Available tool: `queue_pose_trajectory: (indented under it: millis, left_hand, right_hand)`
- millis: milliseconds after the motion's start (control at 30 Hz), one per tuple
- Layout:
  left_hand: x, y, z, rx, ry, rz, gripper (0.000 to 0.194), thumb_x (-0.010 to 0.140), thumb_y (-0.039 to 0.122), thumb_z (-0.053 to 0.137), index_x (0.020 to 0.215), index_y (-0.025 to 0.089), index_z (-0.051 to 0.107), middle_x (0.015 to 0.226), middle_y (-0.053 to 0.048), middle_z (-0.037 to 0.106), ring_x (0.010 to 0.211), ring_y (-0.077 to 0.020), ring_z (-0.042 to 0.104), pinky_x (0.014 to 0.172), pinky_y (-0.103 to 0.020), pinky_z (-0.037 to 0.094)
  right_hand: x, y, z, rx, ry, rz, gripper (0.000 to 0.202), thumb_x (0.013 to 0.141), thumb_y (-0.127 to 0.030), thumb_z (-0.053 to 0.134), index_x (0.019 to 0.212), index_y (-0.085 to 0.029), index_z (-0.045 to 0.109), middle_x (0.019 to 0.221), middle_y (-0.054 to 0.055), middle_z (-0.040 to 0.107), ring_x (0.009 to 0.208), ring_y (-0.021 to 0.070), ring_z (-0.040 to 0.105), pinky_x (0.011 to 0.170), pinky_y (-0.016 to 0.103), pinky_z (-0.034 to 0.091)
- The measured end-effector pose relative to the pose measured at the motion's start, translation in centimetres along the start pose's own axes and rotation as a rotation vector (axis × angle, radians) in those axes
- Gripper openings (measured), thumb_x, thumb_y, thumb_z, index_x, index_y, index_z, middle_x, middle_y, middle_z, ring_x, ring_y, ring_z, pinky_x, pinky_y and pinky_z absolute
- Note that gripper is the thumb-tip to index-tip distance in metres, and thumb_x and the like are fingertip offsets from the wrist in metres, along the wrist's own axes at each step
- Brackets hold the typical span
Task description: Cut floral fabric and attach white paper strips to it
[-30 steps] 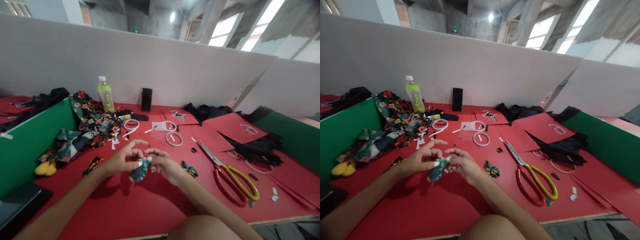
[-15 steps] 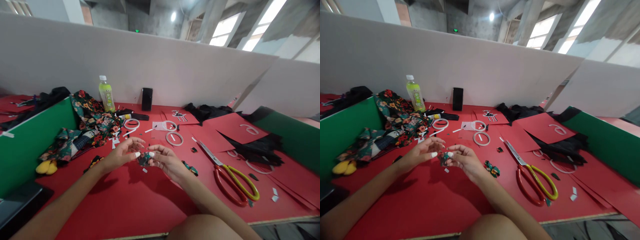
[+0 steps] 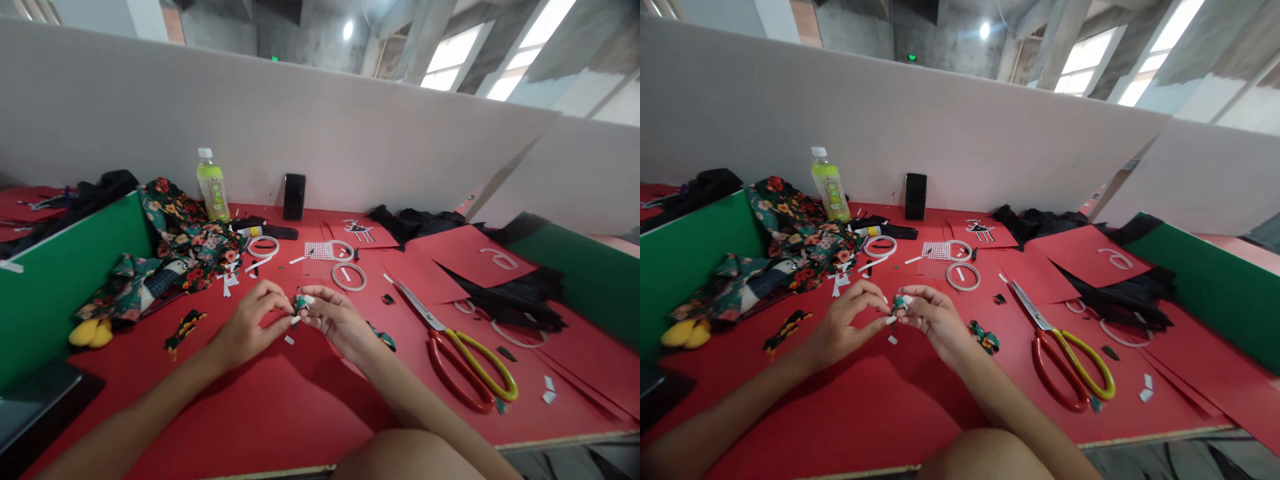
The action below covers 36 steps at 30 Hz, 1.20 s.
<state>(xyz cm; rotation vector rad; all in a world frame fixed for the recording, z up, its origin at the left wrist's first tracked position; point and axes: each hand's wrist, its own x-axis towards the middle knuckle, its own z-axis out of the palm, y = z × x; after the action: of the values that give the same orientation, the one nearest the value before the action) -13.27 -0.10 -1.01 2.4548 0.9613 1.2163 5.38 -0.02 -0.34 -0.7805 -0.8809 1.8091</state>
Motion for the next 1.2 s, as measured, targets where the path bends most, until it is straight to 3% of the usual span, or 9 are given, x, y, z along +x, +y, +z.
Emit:
queue_pose_trajectory:
  millis: [100,200,300,400,533,667,867,1200]
  left_hand:
    - [0.1,0.0,-0.1,0.001,0.024,0.025,0.004,0.086,0.02,0.054,0.085,0.019,0.058,0.087,-0.002,0.052,0.083,-0.0133,0.055,0.074,-0.027,0.047]
    - [0.2,-0.1,-0.3,0.008,0.044,0.039,0.006,0.086,0.019,0.054,0.084,0.018,0.06,0.085,-0.001,0.052,0.082,-0.0125,0.055,0.073,-0.025,0.047]
    - [0.3,-0.2,-0.5,-0.005,0.053,0.041,0.008,0.086,0.02,0.055,0.083,0.019,0.062,0.086,-0.001,0.051,0.082,-0.0122,0.055,0.073,-0.024,0.047]
    - [0.4,-0.2,-0.6,-0.024,0.059,0.062,0.008,0.086,0.019,0.056,0.083,0.02,0.063,0.088,-0.001,0.05,0.082,-0.0115,0.054,0.072,-0.023,0.047]
    - [0.2,0.0,-0.4,0.009,0.042,0.137,0.009,0.085,0.016,0.055,0.084,0.02,0.063,0.089,-0.002,0.049,0.084,-0.0118,0.053,0.071,-0.023,0.047]
    - [-0.4,0.7,-0.2,0.162,0.026,0.232,0.012,0.084,0.012,0.055,0.09,0.02,0.061,0.091,-0.003,0.051,0.085,-0.0128,0.053,0.074,-0.025,0.046]
    - [-1.1,2.5,0.3,0.349,0.135,0.242,0.014,0.082,0.011,0.058,0.092,0.02,0.061,0.082,-0.002,0.055,0.078,-0.0131,0.053,0.074,-0.028,0.043]
    - [-1.8,2.9,1.0,0.417,0.134,0.286,0.016,0.08,0.008,0.059,0.09,0.02,0.059,0.073,0.002,0.057,0.069,-0.0104,0.055,0.074,-0.028,0.038]
  right_hand:
    - [0.0,-0.1,0.0,0.0,0.043,0.002,0.027,0.063,-0.021,0.076,0.087,-0.016,0.066,0.07,-0.001,0.065,0.062,0.0101,0.062,0.066,0.024,0.051]
    - [0.0,-0.3,0.0,-0.024,0.081,0.07,0.024,0.069,-0.031,0.069,0.087,-0.017,0.064,0.064,-0.002,0.062,0.055,0.0107,0.06,0.057,0.024,0.049]
    - [-0.1,-0.4,0.0,-0.057,0.009,0.234,0.03,0.078,-0.044,0.054,0.09,-0.018,0.061,0.061,0.0,0.062,0.054,0.0137,0.061,0.053,0.025,0.048]
    - [-0.2,-0.2,0.3,-0.092,-0.081,0.32,0.03,0.08,-0.044,0.052,0.089,-0.017,0.06,0.065,0.003,0.066,0.059,0.0143,0.064,0.058,0.025,0.048]
    - [-0.2,0.3,0.5,-0.124,-0.038,0.25,0.027,0.071,-0.033,0.065,0.092,-0.016,0.061,0.069,0.003,0.067,0.06,0.0141,0.064,0.063,0.027,0.05]
    - [-0.2,0.6,0.4,-0.141,0.057,0.126,0.041,0.063,-0.021,0.07,0.102,-0.018,0.058,0.07,-0.001,0.065,0.061,0.0125,0.061,0.066,0.029,0.049]
    - [-0.5,0.6,0.7,-0.18,0.169,-0.074,0.049,0.065,-0.021,0.068,0.111,-0.019,0.055,0.064,-0.004,0.061,0.058,0.0107,0.054,0.06,0.025,0.04]
    - [-1.1,0.5,1.5,-0.131,0.223,-0.078,0.06,0.066,-0.025,0.07,0.122,-0.017,0.05,0.063,-0.004,0.062,0.055,0.01,0.053,0.059,0.025,0.039]
